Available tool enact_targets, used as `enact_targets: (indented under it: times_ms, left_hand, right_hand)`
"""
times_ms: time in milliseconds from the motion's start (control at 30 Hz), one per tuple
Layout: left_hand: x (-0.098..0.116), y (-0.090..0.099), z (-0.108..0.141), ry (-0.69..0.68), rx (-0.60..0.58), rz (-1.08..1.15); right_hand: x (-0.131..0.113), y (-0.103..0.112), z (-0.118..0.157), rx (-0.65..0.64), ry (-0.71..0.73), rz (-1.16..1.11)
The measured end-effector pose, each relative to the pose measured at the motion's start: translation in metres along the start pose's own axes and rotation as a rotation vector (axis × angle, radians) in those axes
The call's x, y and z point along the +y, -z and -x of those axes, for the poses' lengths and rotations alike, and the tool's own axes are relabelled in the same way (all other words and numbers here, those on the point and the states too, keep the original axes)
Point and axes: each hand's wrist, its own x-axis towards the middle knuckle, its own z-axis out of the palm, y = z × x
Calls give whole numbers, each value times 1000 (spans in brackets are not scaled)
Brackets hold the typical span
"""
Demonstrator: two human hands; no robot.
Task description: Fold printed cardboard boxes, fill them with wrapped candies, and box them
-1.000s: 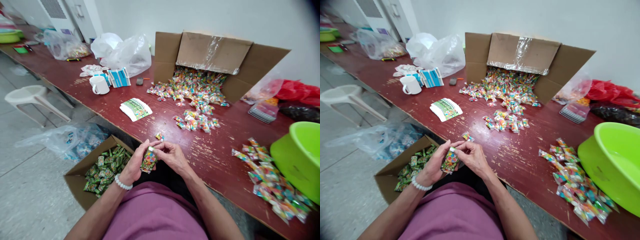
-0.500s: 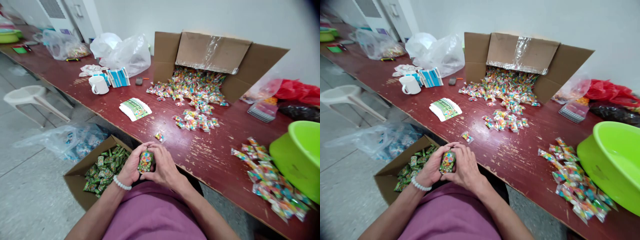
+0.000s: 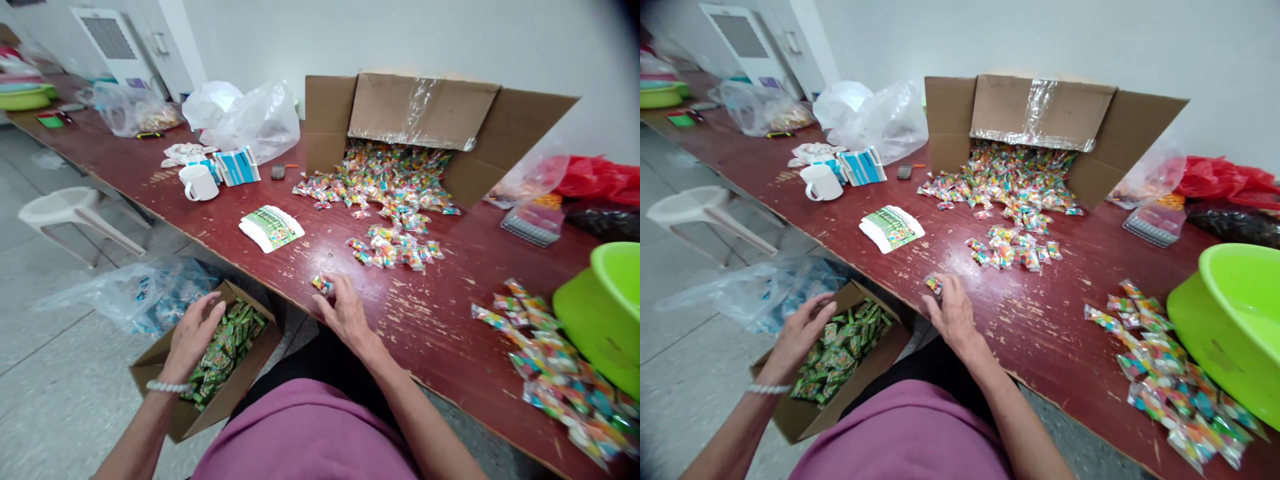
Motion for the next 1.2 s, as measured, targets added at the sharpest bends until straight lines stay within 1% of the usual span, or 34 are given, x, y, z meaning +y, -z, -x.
enact_targets:
  times_ms: [33, 67, 100, 133, 167, 233, 300, 333, 400, 533, 667, 767, 833, 867, 967, 1033, 1067, 1133, 1200]
  left_hand:
    - [6, -2, -12, -93, 19, -94]
    - [17, -8, -25, -196, 45, -174]
    - [31, -17, -39, -297, 72, -242]
    - [47, -28, -53, -370, 96, -315]
    - [63, -39, -67, -403, 105, -398]
    - [91, -61, -92, -376, 110, -570]
    - [108, -76, -110, -357, 54, -677]
    - [111, -80, -116, -355, 32, -702]
    - [112, -84, -123, -361, 6, -713]
    - [108, -82, -127, -345, -25, -692]
    - [111, -80, -132, -307, -77, -610]
    - [117, -78, -139, -278, -92, -541]
    - [121, -77, -144, -256, -81, -477]
    - [123, -76, -145, -243, -75, -435]
    - [128, -73, -141, -204, -83, -261]
    - [128, -70, -124, -185, -127, -107]
    - [126, -69, -111, -180, -160, -28]
    - [120, -65, -76, -170, -245, 122]
    - [112, -60, -37, -145, -360, 267]
  right_hand:
    - [8, 0, -2, 42, -44, 17]
    - [13, -1, -4, 64, -73, 35]
    - [17, -2, -4, 68, -85, 53]
    - [19, -3, -5, 61, -84, 70]
    - [19, -4, -4, 47, -74, 90]
    - [18, -6, -3, 12, -44, 145]
    - [17, -7, -1, -15, -29, 219]
    - [16, -8, -1, -29, -26, 253]
    - [16, -9, -1, -55, -23, 305]
    - [15, -9, -4, -88, -26, 336]
    - [13, -8, -6, -86, -60, 332]
    - [12, -8, -6, -62, -115, 321]
    - [13, -9, -6, -6, -175, 317]
    - [14, -9, -6, 43, -201, 316]
    - [18, -10, -6, 213, -220, 263]
    - [20, -8, -5, 303, -197, 172]
    - [19, -7, -4, 335, -188, 119]
    - [14, -3, -2, 359, -197, 5]
    - [3, 2, 2, 300, -241, -136]
